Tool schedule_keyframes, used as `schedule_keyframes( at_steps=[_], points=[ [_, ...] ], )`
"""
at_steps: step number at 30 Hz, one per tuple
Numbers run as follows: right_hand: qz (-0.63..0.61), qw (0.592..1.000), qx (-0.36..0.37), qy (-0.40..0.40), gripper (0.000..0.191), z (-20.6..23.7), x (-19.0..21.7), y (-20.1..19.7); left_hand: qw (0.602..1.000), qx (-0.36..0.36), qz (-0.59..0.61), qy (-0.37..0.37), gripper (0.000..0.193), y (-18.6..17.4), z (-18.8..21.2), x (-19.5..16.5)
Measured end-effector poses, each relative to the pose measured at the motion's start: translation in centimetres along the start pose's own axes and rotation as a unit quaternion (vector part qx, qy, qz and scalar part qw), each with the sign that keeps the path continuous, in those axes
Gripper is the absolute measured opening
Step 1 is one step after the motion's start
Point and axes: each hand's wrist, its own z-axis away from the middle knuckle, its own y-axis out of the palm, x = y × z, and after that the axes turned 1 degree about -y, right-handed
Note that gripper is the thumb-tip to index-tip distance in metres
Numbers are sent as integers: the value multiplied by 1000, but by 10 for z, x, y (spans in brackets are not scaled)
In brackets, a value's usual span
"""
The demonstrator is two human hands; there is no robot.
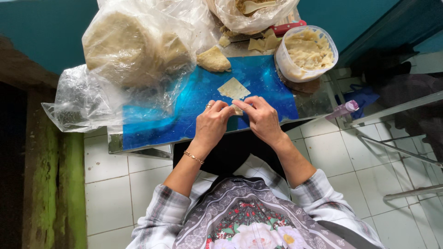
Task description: The person sits at a table folding square dough wrappers into filled pastries. They scoop filling from a plastic container with a spoon onto a wrapper, fold the wrapper over the filling, press the edges closed by hand, and set the finished pastry aside, repeating the cycle.
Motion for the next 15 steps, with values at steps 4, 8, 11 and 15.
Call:
schedule_keyframes(
  at_steps=[4,8,11,15],
  points=[
    [89,992,12,-88,39,-7,-5,-11,999,14,20,-34,3,-1,-4,-2],
    [140,984,46,-97,40,-12,-12,-29,998,31,29,-45,4,-6,-2,-6],
    [103,993,-10,-50,36,-13,-22,-47,998,27,38,-41,5,-8,0,-10],
    [309,947,-80,39,42,-19,-60,-89,998,18,55,-36,5,-11,0,-10]
  ],
)
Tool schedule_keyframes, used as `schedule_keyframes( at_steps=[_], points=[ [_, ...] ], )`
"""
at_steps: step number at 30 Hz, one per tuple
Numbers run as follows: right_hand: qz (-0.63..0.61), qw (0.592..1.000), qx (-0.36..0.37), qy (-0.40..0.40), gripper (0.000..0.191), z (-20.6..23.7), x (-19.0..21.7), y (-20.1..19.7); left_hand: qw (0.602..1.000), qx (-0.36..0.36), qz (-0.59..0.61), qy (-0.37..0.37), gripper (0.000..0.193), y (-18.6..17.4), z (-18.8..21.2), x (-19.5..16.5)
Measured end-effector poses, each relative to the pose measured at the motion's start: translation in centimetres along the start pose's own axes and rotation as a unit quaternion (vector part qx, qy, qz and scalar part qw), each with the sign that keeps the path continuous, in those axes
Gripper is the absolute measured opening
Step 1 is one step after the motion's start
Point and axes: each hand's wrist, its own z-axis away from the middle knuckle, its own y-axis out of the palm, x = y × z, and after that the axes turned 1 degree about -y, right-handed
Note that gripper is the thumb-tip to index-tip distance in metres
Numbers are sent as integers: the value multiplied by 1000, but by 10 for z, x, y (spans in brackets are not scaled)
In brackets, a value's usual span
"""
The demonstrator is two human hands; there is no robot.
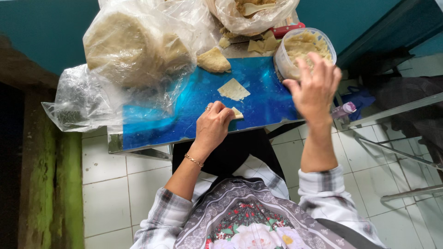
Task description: The person sits at a table folding square dough wrappers into filled pastries. They scoop filling from a plastic container with a spoon onto a wrapper, fold the wrapper over the filling, press the edges closed by hand, and set the finished pastry aside, repeating the cycle.
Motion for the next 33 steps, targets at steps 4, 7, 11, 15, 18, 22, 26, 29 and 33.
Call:
schedule_keyframes(
  at_steps=[4,7,11,15,18,22,26,29,33],
  points=[
    [0,1000,2,0,16,-7,-28,12,1000,-5,12,0,4,-2,1,0],
    [-53,998,-1,35,20,-3,-36,18,1000,-9,5,1,5,-2,2,-2],
    [-47,997,-16,55,20,6,-35,23,1000,-13,1,8,4,-3,2,-2],
    [-70,993,-45,81,20,7,-25,25,1000,-13,0,4,4,-3,2,-2],
    [-63,993,-67,69,16,7,-4,23,1000,-16,-3,13,5,-3,2,-3],
    [-255,966,21,-25,35,24,51,21,1000,-14,-4,7,5,-3,3,-3],
    [-268,947,79,-157,44,31,80,27,1000,-11,3,10,5,-2,3,-2],
    [-143,958,74,-239,45,29,76,27,1000,-10,20,2,4,-1,3,1],
    [-116,951,103,-269,47,16,61,23,998,21,43,-43,3,2,0,6]
  ],
)
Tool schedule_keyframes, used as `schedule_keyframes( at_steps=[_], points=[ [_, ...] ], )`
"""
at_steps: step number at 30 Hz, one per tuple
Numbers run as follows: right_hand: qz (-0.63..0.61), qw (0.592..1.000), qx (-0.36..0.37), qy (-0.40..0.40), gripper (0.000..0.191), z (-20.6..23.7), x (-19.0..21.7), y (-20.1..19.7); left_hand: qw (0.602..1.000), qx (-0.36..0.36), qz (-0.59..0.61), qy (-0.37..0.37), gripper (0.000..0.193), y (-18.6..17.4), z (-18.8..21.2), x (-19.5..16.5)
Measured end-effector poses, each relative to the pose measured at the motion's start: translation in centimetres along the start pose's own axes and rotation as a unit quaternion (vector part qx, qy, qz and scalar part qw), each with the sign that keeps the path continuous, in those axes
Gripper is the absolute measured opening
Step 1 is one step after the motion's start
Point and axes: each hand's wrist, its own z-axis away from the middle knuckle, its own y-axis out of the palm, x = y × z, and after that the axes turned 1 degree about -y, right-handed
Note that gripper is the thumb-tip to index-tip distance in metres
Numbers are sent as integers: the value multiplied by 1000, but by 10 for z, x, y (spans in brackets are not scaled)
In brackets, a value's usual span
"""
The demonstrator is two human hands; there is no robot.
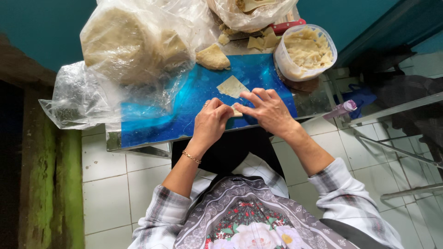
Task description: The person sits at a table folding square dough wrappers into filled pastries. They scoop filling from a plastic container with a spoon onto a wrapper, fold the wrapper over the filling, press the edges closed by hand, and set the finished pastry aside, repeating the cycle.
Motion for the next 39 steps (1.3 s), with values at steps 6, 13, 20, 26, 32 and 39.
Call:
schedule_keyframes(
  at_steps=[6,13,20,26,32,39],
  points=[
    [-310,937,-75,146,29,-2,4,-4,998,57,17,-29,2,0,-13,8],
    [-255,946,-115,165,12,-5,31,13,998,39,53,1,5,-4,-11,17],
    [-193,965,-125,122,18,-7,32,10,998,4,-22,62,6,-4,-4,14],
    [-166,973,-112,114,14,-14,23,10,995,-37,-46,81,10,-2,-7,5],
    [-173,958,-128,190,27,-10,26,14,977,4,-178,115,16,2,-11,4],
    [97,937,-142,305,46,10,-38,-25,966,29,-201,162,19,-8,-48,12]
  ],
)
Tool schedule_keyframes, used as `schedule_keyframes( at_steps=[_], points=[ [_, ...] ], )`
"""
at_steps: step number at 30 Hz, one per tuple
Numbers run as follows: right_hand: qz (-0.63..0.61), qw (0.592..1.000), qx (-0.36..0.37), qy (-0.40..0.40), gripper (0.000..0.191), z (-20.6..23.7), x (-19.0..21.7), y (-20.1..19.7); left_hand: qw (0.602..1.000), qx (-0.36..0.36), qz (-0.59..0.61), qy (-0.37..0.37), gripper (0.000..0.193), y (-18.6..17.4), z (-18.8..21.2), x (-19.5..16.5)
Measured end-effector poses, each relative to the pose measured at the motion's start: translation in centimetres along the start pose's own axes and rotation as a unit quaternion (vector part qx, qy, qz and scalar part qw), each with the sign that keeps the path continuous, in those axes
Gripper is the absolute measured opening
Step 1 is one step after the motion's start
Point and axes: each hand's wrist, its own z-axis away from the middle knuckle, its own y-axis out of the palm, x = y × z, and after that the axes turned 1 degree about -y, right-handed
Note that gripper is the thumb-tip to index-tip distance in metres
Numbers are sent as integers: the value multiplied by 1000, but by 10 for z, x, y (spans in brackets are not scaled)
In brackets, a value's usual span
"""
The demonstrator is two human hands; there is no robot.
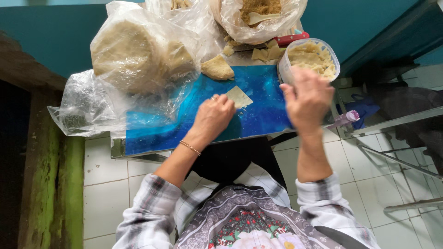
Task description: The person sits at a table folding square dough wrappers into filled pastries. They scoop filling from a plastic container with a spoon onto a wrapper, fold the wrapper over the filling, press the edges closed by hand, and set the finished pastry aside, repeating the cycle.
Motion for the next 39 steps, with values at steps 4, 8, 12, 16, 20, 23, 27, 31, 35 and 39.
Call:
schedule_keyframes(
  at_steps=[4,8,12,16,20,23,27,31,35,39],
  points=[
    [39,996,68,-43,27,-15,-54,-14,989,-114,-73,-50,9,-24,-39,53],
    [-44,996,72,-13,23,-19,-59,-13,960,-187,-200,-52,9,-33,-99,122],
    [-114,993,31,7,13,-16,-28,-13,959,-132,-225,-113,9,-18,-153,188],
    [-270,950,141,-75,37,-17,26,27,951,-34,-237,-194,11,3,-162,226],
    [-152,956,193,-160,59,-16,51,68,941,-131,-273,-148,42,4,-151,218],
    [-56,965,149,-206,51,-8,51,77,954,-121,-248,-114,40,-16,-133,184],
    [-37,959,166,-226,57,-6,40,77,986,-115,-112,-38,15,-33,-75,104],
    [-42,962,161,-218,60,-5,36,68,999,27,18,-12,15,-27,-23,40],
    [-63,954,182,-231,43,-18,29,52,999,37,31,-3,21,-11,4,24],
    [-135,976,130,-110,46,-37,6,27,1000,-10,22,-2,26,-1,16,23]
  ],
)
